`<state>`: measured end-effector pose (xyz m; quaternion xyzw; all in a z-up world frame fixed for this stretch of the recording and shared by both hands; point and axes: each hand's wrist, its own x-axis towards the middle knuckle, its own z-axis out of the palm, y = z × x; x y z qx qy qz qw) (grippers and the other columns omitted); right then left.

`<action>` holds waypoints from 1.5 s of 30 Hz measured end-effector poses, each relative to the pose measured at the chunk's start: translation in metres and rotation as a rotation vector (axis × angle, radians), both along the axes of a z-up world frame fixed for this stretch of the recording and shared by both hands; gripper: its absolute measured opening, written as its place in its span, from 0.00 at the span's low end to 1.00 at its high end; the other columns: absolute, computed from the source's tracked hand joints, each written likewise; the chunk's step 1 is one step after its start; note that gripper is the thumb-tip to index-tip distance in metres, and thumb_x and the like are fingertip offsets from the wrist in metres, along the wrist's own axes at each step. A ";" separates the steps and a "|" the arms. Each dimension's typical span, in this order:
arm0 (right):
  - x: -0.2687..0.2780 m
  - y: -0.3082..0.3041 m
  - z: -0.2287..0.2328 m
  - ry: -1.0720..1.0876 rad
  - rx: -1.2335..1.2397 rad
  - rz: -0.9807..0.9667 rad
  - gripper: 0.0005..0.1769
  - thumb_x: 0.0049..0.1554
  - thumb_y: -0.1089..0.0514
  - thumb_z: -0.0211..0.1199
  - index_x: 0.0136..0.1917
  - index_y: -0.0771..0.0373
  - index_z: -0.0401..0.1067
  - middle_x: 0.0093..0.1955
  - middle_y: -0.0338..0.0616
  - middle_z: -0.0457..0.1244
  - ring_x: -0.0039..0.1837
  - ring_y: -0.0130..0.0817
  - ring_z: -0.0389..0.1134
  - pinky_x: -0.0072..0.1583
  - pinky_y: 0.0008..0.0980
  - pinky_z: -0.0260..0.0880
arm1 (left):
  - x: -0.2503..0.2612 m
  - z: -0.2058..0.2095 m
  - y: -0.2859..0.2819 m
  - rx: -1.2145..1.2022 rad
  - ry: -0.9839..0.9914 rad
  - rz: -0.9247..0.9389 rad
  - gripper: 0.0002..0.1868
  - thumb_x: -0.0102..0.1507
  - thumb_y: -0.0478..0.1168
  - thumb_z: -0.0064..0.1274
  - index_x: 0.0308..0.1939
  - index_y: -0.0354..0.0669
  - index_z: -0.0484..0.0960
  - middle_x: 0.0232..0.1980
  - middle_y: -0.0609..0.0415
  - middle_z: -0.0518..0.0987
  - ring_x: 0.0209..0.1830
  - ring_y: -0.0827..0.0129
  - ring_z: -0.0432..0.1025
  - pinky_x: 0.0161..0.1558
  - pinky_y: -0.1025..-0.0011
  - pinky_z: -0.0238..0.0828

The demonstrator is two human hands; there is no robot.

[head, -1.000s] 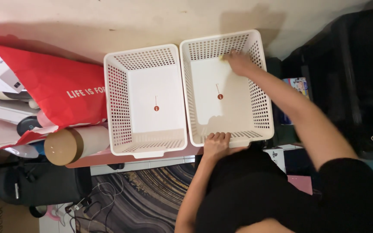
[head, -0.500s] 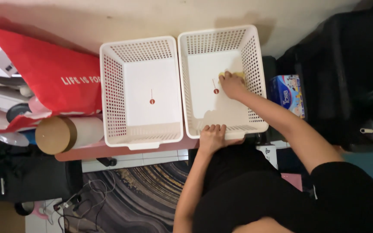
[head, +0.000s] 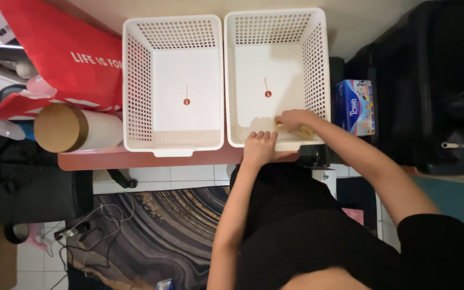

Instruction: The person is emptying storage baskets and then cleaning them with a spray and cloth.

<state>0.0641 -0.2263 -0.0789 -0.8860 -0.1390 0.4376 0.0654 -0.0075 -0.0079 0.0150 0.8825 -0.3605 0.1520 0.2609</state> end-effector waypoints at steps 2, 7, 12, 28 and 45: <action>-0.006 0.002 -0.004 0.071 0.006 0.101 0.38 0.49 0.60 0.63 0.73 0.48 0.63 0.60 0.58 0.68 0.61 0.54 0.71 0.60 0.47 0.71 | -0.002 0.001 -0.001 0.001 -0.009 0.009 0.42 0.49 0.76 0.60 0.35 0.37 0.83 0.23 0.51 0.78 0.22 0.60 0.75 0.31 0.67 0.69; -0.003 0.009 0.009 0.115 0.117 0.132 0.32 0.48 0.56 0.66 0.68 0.50 0.70 0.58 0.53 0.70 0.59 0.50 0.72 0.58 0.47 0.72 | -0.004 -0.018 0.000 -0.008 -0.057 -0.007 0.38 0.52 0.75 0.60 0.40 0.41 0.86 0.25 0.53 0.80 0.23 0.62 0.75 0.32 0.68 0.69; 0.019 0.024 0.025 0.248 0.267 -0.126 0.34 0.49 0.57 0.64 0.70 0.52 0.69 0.57 0.49 0.70 0.55 0.48 0.73 0.53 0.48 0.77 | -0.005 -0.012 0.001 -0.038 -0.100 0.000 0.37 0.52 0.75 0.59 0.36 0.42 0.84 0.25 0.53 0.80 0.23 0.64 0.75 0.32 0.68 0.68; 0.165 -0.049 0.000 -0.784 0.260 -0.620 0.22 0.60 0.52 0.61 0.66 0.57 0.73 0.64 0.56 0.64 0.64 0.55 0.65 0.62 0.49 0.64 | -0.003 -0.003 0.000 -0.029 -0.014 0.004 0.35 0.51 0.74 0.60 0.23 0.44 0.76 0.22 0.54 0.76 0.23 0.62 0.73 0.32 0.69 0.67; 0.143 0.068 -0.012 -0.501 0.270 -0.123 0.32 0.49 0.59 0.65 0.67 0.61 0.66 0.71 0.61 0.55 0.64 0.60 0.61 0.61 0.55 0.67 | 0.000 -0.002 0.003 -0.008 -0.052 -0.014 0.39 0.52 0.78 0.58 0.22 0.44 0.76 0.21 0.57 0.72 0.22 0.64 0.72 0.32 0.70 0.64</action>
